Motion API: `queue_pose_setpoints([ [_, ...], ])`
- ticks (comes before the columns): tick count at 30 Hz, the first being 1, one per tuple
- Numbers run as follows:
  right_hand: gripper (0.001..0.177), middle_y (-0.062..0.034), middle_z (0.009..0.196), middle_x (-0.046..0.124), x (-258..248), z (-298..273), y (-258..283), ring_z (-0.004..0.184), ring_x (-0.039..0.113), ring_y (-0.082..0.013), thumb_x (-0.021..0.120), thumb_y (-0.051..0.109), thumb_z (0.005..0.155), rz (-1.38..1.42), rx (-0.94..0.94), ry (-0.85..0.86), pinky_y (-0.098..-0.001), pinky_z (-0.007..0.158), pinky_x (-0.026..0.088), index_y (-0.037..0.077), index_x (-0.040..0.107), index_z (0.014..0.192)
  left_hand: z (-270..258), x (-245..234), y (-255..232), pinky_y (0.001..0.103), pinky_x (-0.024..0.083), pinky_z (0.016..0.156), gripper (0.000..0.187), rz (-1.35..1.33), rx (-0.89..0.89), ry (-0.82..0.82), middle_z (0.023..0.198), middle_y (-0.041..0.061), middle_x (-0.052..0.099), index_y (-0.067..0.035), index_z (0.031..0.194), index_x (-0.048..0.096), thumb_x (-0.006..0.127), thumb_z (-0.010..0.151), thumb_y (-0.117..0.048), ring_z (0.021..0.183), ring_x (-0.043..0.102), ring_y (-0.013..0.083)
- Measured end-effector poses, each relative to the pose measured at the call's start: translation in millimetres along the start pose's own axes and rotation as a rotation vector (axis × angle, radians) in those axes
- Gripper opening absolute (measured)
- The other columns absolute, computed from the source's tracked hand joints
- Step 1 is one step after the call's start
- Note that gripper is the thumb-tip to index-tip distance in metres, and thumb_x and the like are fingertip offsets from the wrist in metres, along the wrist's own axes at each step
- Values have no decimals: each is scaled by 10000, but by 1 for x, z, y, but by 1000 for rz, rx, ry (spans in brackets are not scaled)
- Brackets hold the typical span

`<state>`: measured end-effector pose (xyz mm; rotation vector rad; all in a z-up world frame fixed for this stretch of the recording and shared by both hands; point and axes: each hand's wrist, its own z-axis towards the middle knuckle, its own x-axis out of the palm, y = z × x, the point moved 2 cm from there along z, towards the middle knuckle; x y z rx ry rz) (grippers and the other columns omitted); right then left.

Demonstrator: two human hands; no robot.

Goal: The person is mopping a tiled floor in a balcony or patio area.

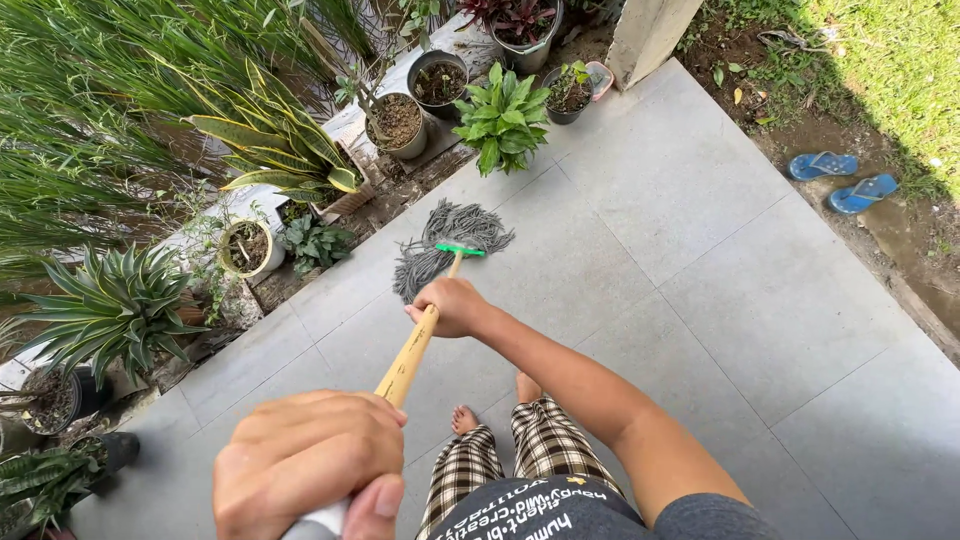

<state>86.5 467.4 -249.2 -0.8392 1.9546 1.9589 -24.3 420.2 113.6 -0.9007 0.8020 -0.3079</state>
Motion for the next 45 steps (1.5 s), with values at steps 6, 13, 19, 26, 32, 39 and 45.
queue_pose_setpoints([
  [6, 405, -132, 583, 625, -57, -42, -58, 566, 617, -362, 640, 335, 922, -182, 131, -150, -481, 545, 463, 79, 660, 609, 6, 28, 12, 381, 677, 867, 151, -111, 125, 135, 699, 42, 624, -69, 701, 544, 681, 765, -82, 669, 714, 219],
  [13, 312, -90, 678, 685, -102, -84, -151, 632, 654, -350, 644, 338, 907, -313, 237, -425, -470, 546, 505, 138, 709, 676, 5, 83, 96, 420, 656, 919, 77, -307, 215, 170, 715, 55, 617, -50, 721, 540, 613, 743, -41, 676, 679, 249],
  [19, 322, -105, 737, 670, -73, -129, -231, 724, 644, -355, 690, 281, 910, -405, 380, -592, -485, 571, 492, 82, 620, 666, -35, 115, 171, 432, 582, 1011, 82, -564, 38, 213, 721, 53, 622, -37, 723, 507, 502, 799, -69, 682, 645, 218],
  [26, 366, -141, 645, 600, 1, -122, -150, 678, 599, -370, 750, 259, 872, -308, 302, -530, -484, 591, 459, 49, 577, 628, -77, 35, 135, 374, 633, 838, 90, -451, 30, 277, 574, 38, 514, -43, 636, 515, 463, 701, -77, 496, 504, 185],
  [32, 315, -121, 618, 610, 69, -59, -8, 588, 606, -323, 781, 276, 847, -43, 83, -267, -430, 567, 464, 70, 608, 683, -110, -72, 26, 373, 643, 796, 67, -283, -62, 158, 604, 61, 530, -14, 662, 516, 493, 691, -70, 531, 556, 218],
  [39, 402, -136, 639, 615, 206, 13, 109, 624, 601, -351, 722, 360, 923, 136, -249, 86, -447, 597, 472, 68, 602, 675, -150, -136, -2, 414, 439, 551, 181, -68, -177, 650, 585, 92, 471, -57, 628, 477, 649, 655, -104, 547, 555, 278],
  [45, 418, -116, 663, 671, 279, 43, 128, 676, 652, -354, 575, 403, 952, 157, -175, 84, -476, 601, 502, 105, 686, 680, -166, -102, 24, 428, 416, 560, 203, 93, -146, 495, 554, 80, 523, -73, 598, 500, 671, 706, -93, 512, 496, 345],
])
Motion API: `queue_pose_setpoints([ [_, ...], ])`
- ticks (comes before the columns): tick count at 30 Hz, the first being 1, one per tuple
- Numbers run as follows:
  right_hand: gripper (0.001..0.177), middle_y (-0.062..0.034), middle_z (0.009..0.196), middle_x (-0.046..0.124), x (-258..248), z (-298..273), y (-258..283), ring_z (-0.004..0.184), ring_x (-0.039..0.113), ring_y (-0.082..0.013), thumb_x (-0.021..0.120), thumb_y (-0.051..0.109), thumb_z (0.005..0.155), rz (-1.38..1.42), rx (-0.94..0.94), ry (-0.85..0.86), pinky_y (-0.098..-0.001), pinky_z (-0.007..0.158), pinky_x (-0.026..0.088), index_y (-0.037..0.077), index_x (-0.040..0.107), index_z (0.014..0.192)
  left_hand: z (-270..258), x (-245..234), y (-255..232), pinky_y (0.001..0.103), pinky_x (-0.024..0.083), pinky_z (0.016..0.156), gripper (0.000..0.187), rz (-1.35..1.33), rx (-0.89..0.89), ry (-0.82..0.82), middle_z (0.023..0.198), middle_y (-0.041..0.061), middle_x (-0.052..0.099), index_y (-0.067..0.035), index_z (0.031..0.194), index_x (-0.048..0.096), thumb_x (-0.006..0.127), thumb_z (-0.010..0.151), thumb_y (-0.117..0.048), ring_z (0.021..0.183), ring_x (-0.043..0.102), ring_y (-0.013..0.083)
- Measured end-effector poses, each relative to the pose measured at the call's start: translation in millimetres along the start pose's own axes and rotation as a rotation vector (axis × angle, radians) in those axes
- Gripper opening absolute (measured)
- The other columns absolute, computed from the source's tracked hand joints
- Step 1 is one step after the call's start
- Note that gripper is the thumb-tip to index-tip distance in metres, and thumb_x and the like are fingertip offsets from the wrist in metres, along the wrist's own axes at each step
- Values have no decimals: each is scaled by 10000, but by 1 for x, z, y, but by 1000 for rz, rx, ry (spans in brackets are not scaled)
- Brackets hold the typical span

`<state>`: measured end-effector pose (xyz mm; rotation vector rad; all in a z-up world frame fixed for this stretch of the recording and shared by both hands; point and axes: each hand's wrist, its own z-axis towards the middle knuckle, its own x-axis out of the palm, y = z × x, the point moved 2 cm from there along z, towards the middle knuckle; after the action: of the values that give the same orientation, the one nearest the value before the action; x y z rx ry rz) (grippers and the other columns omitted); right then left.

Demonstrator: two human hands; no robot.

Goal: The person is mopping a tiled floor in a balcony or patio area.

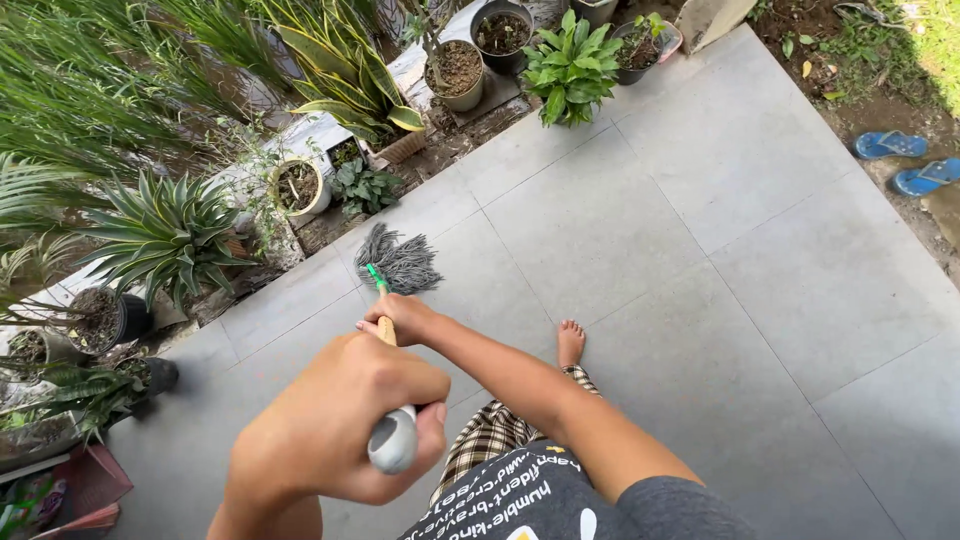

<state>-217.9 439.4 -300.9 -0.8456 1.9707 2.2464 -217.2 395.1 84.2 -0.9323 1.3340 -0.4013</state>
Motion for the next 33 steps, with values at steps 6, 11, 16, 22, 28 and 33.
queue_pose_setpoints([
  [6, 450, -109, 583, 630, -37, -17, 19, 592, 625, -351, 593, 360, 961, -182, 6, -21, -495, 585, 465, 100, 656, 598, -21, -32, -23, 422, 430, 518, 162, -122, 12, 3, 582, 70, 500, -66, 650, 512, 660, 710, -90, 509, 532, 298],
  [11, 435, -75, 568, 638, -98, -57, 7, 539, 627, -313, 579, 357, 955, -287, 100, -94, -476, 510, 451, 123, 658, 597, -17, -37, -29, 437, 486, 564, 182, -250, 282, 16, 581, 75, 464, -57, 642, 488, 653, 717, -61, 534, 551, 302],
  [16, 410, -80, 585, 644, -168, -101, -50, 546, 631, -318, 607, 337, 955, -432, 200, -285, -466, 512, 476, 129, 658, 605, -6, 10, 25, 391, 623, 776, 180, -378, 366, -110, 667, 56, 533, -75, 709, 503, 671, 771, -84, 619, 592, 270],
  [22, 302, -101, 691, 659, -195, -122, -130, 711, 638, -342, 663, 229, 931, -563, 189, -542, -477, 578, 491, 91, 627, 664, 9, 79, 96, 409, 428, 605, 206, -384, 292, -270, 609, 119, 450, -18, 628, 412, 583, 741, -23, 561, 447, 308],
  [28, 343, -164, 669, 620, -130, -84, -124, 704, 590, -398, 637, 206, 946, -477, 135, -382, -510, 672, 489, 41, 596, 649, -62, 53, 85, 406, 453, 610, 177, -461, 266, -296, 609, 85, 508, -43, 613, 400, 513, 747, -17, 546, 467, 284],
  [33, 311, -172, 663, 646, -46, -38, -50, 698, 634, -398, 641, 235, 908, -349, -6, -131, -515, 681, 506, 49, 660, 659, -140, 18, 39, 413, 518, 651, 177, -353, 97, -391, 602, 118, 386, -40, 620, 368, 533, 681, -21, 578, 497, 329],
])
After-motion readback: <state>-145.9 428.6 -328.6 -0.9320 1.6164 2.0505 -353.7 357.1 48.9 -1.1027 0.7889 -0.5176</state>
